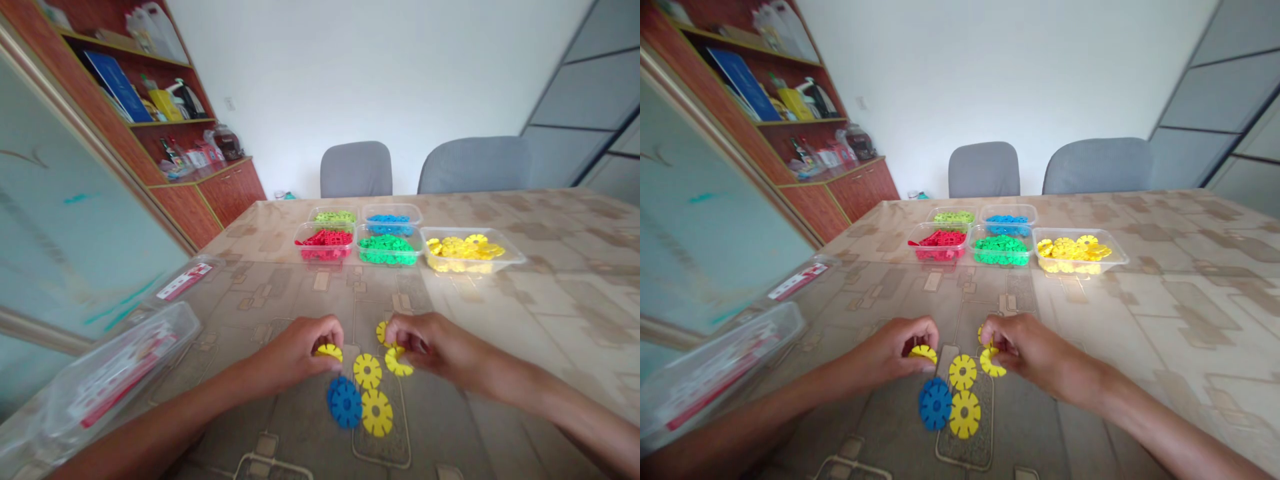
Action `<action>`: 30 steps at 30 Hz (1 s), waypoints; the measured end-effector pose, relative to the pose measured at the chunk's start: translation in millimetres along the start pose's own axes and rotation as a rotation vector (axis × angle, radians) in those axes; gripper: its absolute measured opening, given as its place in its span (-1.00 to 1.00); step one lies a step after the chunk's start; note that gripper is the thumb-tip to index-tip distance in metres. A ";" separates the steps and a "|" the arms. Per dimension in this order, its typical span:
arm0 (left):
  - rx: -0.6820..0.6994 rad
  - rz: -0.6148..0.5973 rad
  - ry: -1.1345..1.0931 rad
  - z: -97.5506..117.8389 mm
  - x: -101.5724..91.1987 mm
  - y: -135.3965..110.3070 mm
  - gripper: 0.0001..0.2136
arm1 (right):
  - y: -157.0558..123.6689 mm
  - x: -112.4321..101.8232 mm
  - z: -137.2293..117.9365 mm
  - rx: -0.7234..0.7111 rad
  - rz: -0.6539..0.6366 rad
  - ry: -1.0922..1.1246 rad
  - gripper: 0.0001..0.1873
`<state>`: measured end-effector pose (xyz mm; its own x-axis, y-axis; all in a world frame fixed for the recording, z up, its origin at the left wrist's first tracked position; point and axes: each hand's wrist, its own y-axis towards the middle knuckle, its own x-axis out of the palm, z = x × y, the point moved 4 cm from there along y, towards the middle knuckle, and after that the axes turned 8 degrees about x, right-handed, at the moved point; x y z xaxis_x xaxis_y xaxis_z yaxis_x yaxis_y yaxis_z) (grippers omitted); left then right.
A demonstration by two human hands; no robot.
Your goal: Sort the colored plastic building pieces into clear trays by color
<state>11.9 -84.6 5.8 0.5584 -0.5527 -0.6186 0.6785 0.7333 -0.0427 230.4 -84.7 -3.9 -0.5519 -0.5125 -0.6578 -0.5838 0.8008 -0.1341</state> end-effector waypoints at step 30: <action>-0.016 0.007 0.122 -23.2 -8.4 30.0 -0.82 | -15.1 43.4 -36.1 0.186 -0.135 -0.007 -0.53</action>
<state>16.5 -48.8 -8.5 0.5004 -0.4956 -0.7099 0.6663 0.7440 -0.0498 193.8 -130.2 -3.7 -0.4717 -0.6177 -0.6292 -0.5324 0.7684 -0.3552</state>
